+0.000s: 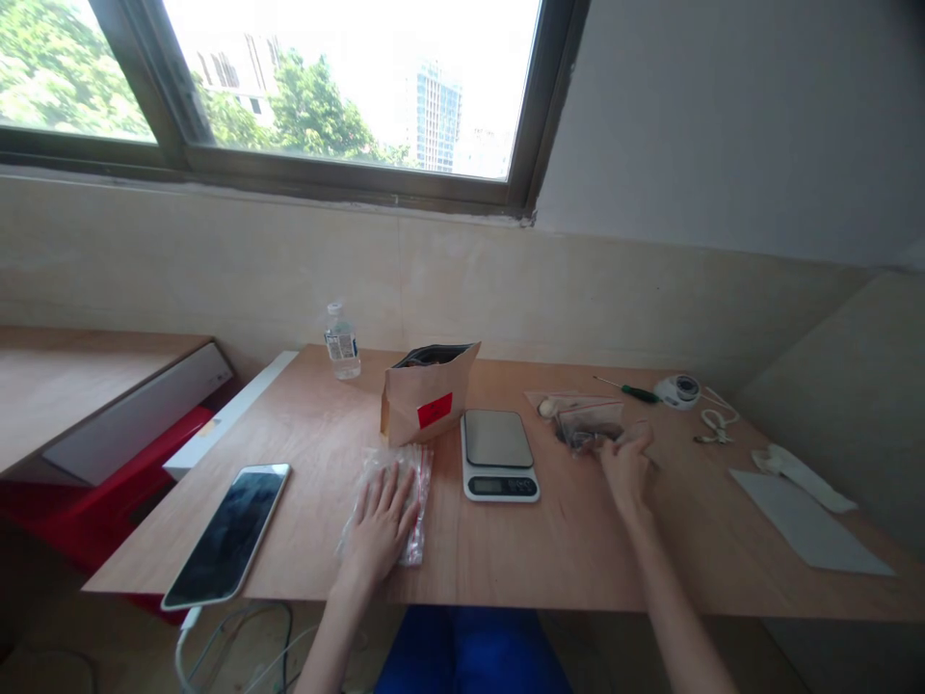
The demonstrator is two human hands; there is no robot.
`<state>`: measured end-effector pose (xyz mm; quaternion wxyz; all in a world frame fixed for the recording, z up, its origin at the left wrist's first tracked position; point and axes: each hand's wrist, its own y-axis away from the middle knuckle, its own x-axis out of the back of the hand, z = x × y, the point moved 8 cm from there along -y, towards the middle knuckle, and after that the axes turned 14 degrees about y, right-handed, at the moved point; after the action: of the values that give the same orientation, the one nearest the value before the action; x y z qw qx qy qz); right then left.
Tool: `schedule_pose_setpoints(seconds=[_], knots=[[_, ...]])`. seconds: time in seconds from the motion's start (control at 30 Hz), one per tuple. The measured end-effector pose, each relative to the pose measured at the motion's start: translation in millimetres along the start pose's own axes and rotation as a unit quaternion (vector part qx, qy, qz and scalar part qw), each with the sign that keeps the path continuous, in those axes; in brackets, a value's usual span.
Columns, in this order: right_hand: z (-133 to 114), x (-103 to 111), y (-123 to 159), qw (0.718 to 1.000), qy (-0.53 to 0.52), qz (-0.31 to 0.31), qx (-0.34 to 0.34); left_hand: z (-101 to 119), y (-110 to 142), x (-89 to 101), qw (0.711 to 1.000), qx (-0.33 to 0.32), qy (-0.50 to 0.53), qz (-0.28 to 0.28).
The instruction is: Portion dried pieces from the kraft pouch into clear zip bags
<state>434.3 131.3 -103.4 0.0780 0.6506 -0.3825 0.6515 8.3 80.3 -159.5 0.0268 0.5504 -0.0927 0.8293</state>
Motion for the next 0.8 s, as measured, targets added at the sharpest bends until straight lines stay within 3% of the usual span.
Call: schedule_pose_setpoints(seconds=[0.13,0.23,0.33,0.43,0.53,0.67,0.8], knots=[[24,4,-1,0.999,-0.01,-0.023,-0.021,-9,-2,-9.8,0.999,-0.002,0.002,-0.032],[17,7,-3,0.999,-0.021,-0.014,0.028,2,-4,8.3,0.999,0.01,0.046,-0.001],[-5,7,-5,0.998,0.017,0.024,0.054,37,2,34.3,0.985,-0.015,0.172,0.018],[-21,-4,-4,0.998,0.051,0.008,0.046,87,19,48.8,0.927,-0.072,0.365,-0.051],[-18,-15,-4,0.998,0.036,-0.029,0.044,120,38,48.6,0.87,-0.074,0.471,-0.129],[14,-14,-4,0.998,0.003,-0.056,0.037,133,48,40.7,0.827,-0.048,0.542,-0.144],[34,23,3,0.996,-0.067,-0.048,0.028,142,44,35.7,0.784,-0.031,0.605,-0.136]])
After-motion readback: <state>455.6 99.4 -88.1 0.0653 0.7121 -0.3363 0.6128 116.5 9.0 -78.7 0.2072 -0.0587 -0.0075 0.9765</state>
